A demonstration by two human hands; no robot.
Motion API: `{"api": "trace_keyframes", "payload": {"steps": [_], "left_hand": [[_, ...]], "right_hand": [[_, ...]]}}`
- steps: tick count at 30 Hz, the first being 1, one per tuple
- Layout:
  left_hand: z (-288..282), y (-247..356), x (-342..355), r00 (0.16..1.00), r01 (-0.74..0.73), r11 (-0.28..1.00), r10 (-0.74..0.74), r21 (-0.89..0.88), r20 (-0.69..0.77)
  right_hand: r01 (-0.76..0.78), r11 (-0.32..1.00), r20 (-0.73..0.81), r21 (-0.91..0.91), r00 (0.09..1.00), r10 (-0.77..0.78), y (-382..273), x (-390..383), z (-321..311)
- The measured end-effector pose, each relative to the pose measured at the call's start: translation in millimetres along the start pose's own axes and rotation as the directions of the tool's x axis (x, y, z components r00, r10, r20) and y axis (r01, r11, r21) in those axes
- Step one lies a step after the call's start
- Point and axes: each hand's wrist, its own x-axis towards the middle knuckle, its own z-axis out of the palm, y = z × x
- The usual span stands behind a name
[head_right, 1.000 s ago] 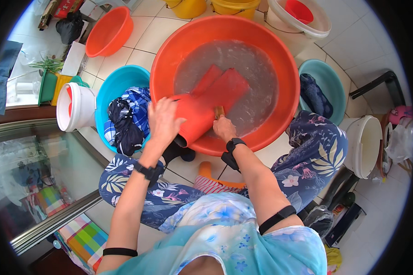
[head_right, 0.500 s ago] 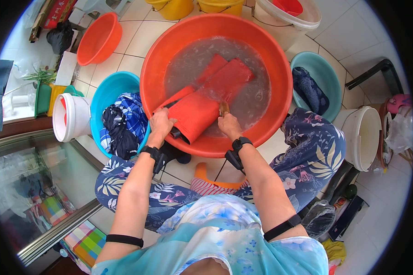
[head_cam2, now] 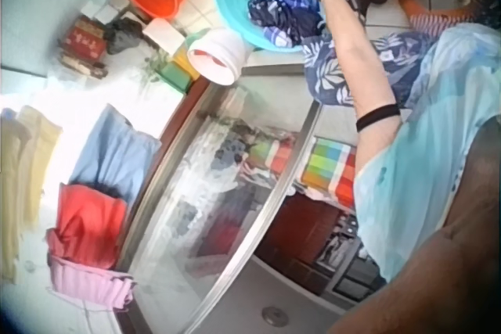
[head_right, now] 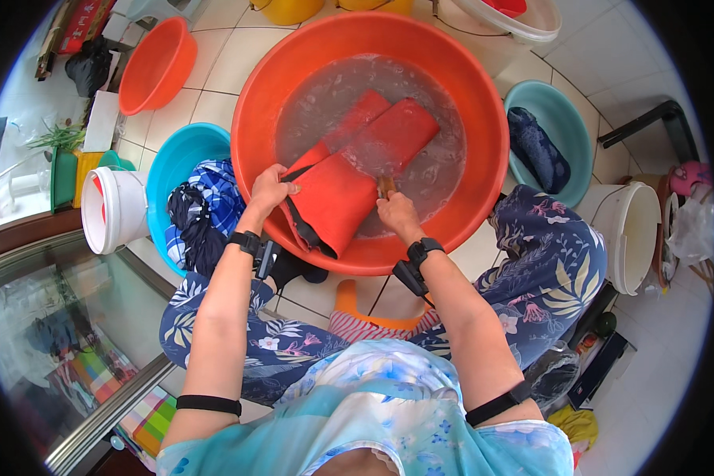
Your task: Washing a red garment in a basin using a scrub brush.
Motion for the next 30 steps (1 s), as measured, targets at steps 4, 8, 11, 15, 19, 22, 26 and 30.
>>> {"api": "trace_keyframes", "payload": {"steps": [4,8,11,15,19,22,26,30], "left_hand": [[-25.1,-6.1,-13.4,0.999,0.025,0.916,-0.040,-0.400,-0.029],[-56.3,-18.0,-44.5,0.996,0.077,0.812,-0.087,-0.578,0.011],[-74.0,-31.1,-67.4,0.982,0.158,0.741,-0.186,-0.653,0.028],[-79.2,-71.2,-78.9,0.969,0.186,0.977,-0.199,-0.101,-0.144],[-49.3,-51.5,-89.8,0.942,0.252,0.687,-0.013,0.682,-0.336],[-28.0,14.0,-114.8,0.971,0.185,0.849,-0.082,0.495,-0.224],[11.5,-23.5,-112.0,0.894,0.315,0.898,-0.173,0.307,-0.413],[33.8,-39.4,-108.4,0.909,0.274,0.962,-0.252,0.020,-0.331]], "right_hand": [[0.053,0.998,0.082,0.038,0.995,-0.056,-21.4,-22.1,-6.5],[0.099,0.992,0.072,0.076,0.992,-0.105,-46.0,-48.7,4.2],[0.132,0.975,0.163,0.180,0.973,-0.162,-64.5,-68.4,12.7],[0.230,0.942,0.292,0.244,0.909,-0.297,-63.7,-80.2,45.7],[0.238,0.941,0.357,0.240,0.880,-0.313,-90.2,-112.1,50.7],[0.195,0.951,0.324,0.242,0.907,-0.269,-82.0,-113.6,61.4],[0.166,0.953,0.304,0.254,0.922,-0.242,-71.3,-111.8,70.2],[0.201,0.959,0.252,0.203,0.935,-0.249,-61.5,-101.2,82.7]]}}
